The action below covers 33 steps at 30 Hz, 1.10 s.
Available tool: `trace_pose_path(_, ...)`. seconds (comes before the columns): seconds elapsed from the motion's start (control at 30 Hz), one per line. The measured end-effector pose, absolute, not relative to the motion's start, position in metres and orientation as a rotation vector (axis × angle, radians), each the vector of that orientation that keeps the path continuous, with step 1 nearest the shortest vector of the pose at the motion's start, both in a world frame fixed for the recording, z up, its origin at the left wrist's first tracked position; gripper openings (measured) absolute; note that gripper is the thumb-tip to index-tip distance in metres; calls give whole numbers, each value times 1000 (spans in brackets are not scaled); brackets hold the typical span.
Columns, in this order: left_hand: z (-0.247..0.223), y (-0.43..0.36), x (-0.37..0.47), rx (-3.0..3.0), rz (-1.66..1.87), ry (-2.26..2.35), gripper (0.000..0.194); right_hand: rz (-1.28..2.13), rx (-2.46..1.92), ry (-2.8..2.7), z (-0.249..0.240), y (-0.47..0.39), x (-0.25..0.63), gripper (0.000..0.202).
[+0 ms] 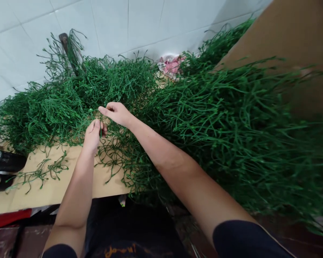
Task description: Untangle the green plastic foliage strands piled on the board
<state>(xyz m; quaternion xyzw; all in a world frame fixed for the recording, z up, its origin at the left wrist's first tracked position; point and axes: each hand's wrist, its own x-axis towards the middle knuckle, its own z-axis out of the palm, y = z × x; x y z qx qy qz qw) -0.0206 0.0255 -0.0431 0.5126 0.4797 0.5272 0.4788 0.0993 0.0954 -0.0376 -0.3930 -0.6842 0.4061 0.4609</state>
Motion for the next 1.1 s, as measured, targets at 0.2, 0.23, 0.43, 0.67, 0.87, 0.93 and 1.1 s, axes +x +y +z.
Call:
trace_pose_path(0.2, -34, 20, -14, 993, 1185, 1094, 29, 1412, -780, -1619, -39, 101, 116, 36)
trace_pose_path(0.23, -33, 19, -14, 977, 1182, 1076, 29, 1412, -769, -1622, -40, 102, 117, 31)
trace_pose_path(0.43, -30, 11, -4, 957, 1203, 1076, 43, 1037, -894, -1715, -43, 101, 110, 34)
trace_pose_path(0.67, -36, 4, 13, 1028, 1271, 1191, 47, 654, -1023, -1851, -46, 93, 106, 45)
trace_pose_path(0.87, -19, -48, 34, 1655, 1062, 1195, 47, 612, -1305, -1281, -55, 123, 139, 44)
trace_pose_path(0.93, -6, -57, 40, 1789, 1049, 1231, 45, 720, -1161, -1200, -52, 126, 140, 44)
trace_pose_path(1.1, 15, -50, 62, 2123, 837, 1111, 25, 1276, -823, -1322, -36, 112, 122, 38)
